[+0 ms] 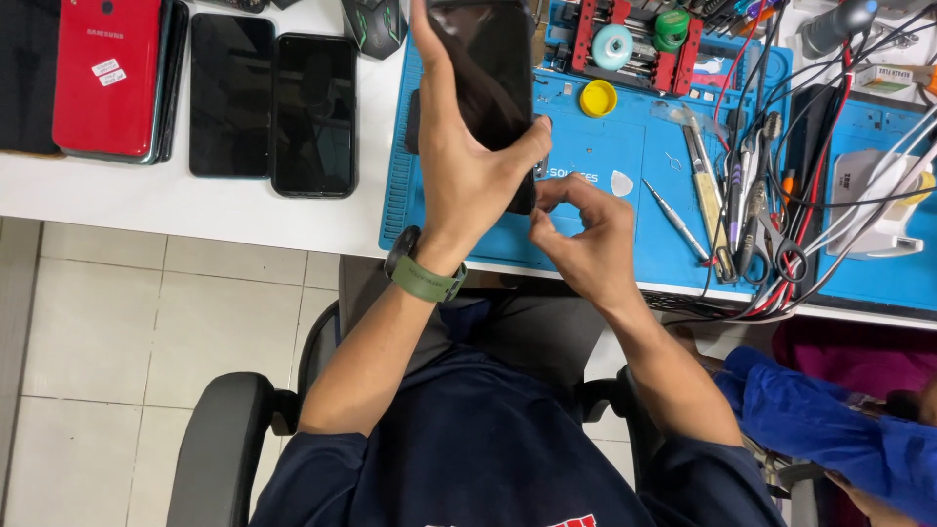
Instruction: The person handles a disassembled smartphone, placing the back cover on the table and manipulating the internal components. They then use red and black multimeter probes to test points on the phone's circuit board.
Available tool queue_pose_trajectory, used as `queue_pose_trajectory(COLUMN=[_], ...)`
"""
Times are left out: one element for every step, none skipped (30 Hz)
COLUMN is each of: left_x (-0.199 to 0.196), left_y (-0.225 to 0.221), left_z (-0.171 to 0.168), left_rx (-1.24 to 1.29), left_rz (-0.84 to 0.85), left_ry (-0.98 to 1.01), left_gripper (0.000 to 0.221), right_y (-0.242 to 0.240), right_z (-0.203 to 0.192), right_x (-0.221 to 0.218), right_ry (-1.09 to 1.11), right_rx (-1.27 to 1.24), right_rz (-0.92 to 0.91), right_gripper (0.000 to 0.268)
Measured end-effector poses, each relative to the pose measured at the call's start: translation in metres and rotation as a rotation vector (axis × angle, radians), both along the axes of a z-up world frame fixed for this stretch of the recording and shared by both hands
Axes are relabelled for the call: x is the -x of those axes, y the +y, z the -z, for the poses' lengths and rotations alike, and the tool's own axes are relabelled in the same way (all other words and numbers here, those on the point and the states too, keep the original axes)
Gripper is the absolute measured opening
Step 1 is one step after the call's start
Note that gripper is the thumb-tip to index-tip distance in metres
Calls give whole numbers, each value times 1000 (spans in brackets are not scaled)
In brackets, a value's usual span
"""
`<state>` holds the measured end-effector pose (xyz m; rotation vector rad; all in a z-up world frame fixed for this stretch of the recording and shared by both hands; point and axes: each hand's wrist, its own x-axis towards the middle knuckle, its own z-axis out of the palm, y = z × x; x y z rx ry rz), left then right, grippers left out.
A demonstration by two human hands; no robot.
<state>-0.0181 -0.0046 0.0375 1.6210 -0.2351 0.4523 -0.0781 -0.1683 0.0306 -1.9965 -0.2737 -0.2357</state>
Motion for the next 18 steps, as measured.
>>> queue_pose_trajectory(left_x=[-1, -2, -2, 0, 3, 5, 5, 5, 5, 5, 6, 7, 7, 7, 7, 7, 7, 8], left_y=[1, 1, 2, 2, 2, 1, 0, 0, 0, 1, 3, 4, 4, 5, 6, 7, 8, 9], left_z=[2, 5, 7, 2, -3, -8, -5, -3, 0, 1, 1, 2, 2, 2, 2, 2, 1, 1], left_rx=[0, -62, -124, -124, -235, -345, -344, -416, -488, -488, -481, -475, -475, -479, -484, -483, -494, -506], left_rz=[1, 5, 9, 11, -1, -14, -13, -26, -38, -39, -37, -33, -31, -34, -36, -36, -27, -17], left_ry=[-1, -15, -29, -30, 16, 62, 60, 62, 64, 65, 48, 32, 32, 17, 2, -1, -1, 1], left_gripper=[125, 126, 128, 128, 129, 130, 130, 126, 123, 123, 120, 118, 118, 117, 116, 116, 116, 116], right_y=[1, 3, 4, 3, 3, 2, 2, 2, 2, 3, 4, 4, 5, 6, 7, 7, 6, 6], right_z=[-3, -6, -9, -7, -6, -4, -4, -4, -4, -5, -6, -7, -6, -5, -4, -6, -7, -8], right_x=[1, 3, 4, 3, 2, 0, 0, -1, -1, -2, -3, -4, -4, -4, -5, -7, -9, -10], right_ry=[-1, 27, 56, 55, 75, 95, 93, 114, 135, 135, 150, 166, 167, 163, 158, 155, 142, 131], right_rx=[0, -7, -13, -13, -28, -41, -39, -46, -52, -52, -72, -93, -93, -105, -116, -115, -134, -154], right_rz=[1, -11, -23, -21, -44, -68, -67, -57, -46, -47, -61, -73, -72, -66, -59, -59, -63, -66], right_gripper=[15, 13, 12, 12, 10, 9, 9, 8, 6, 6, 6, 6, 6, 7, 9, 9, 10, 12])
